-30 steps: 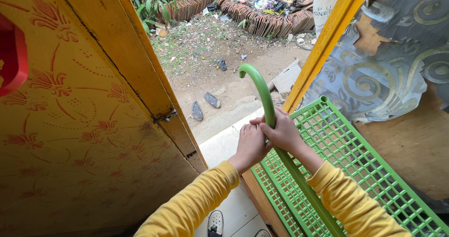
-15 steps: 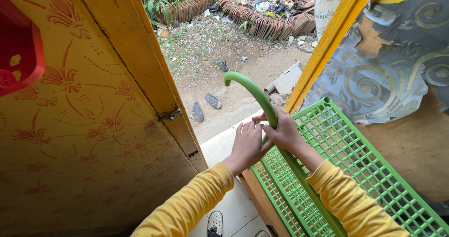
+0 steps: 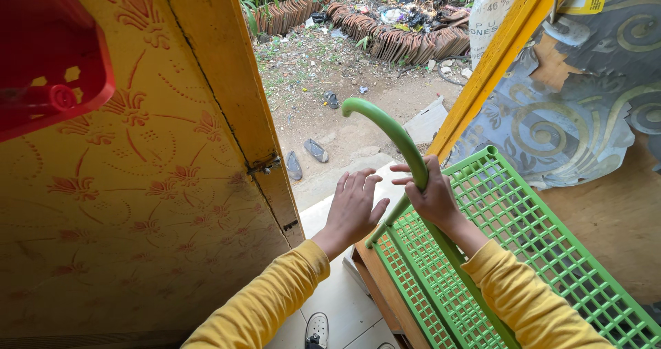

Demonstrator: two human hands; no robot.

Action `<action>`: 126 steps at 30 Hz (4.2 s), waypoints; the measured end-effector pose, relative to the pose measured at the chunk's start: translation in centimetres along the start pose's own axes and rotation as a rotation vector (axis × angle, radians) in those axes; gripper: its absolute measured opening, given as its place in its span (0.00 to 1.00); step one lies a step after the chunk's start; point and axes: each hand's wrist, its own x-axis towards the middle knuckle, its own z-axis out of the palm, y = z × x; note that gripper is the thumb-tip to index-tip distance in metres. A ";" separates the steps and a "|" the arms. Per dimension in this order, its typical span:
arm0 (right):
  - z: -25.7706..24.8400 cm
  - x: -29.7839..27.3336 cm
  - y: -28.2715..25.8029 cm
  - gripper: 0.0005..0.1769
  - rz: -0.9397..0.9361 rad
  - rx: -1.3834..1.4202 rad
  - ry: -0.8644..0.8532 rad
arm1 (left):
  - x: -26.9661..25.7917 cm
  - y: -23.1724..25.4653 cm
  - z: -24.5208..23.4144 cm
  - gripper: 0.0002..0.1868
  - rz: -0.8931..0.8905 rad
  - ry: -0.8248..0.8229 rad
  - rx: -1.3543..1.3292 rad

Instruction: The person assembles a green plastic shelving unit by hand. They attach curved side supports to the frame, then insert a grid shelf into the structure, aligning and seating it into place.

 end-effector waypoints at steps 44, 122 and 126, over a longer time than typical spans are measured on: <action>2.6 -16.7 -11.9 0.10 0.084 -0.307 0.180 | -5.6 -1.8 0.3 0.39 0.148 -0.067 -0.145; -25.7 -103.1 -30.5 0.27 0.934 -0.743 0.569 | -52.8 66.7 20.1 0.34 0.480 -0.527 -0.256; -28.9 -108.3 -27.3 0.25 0.934 -0.686 0.551 | -53.5 71.1 26.2 0.35 0.449 -0.616 -0.252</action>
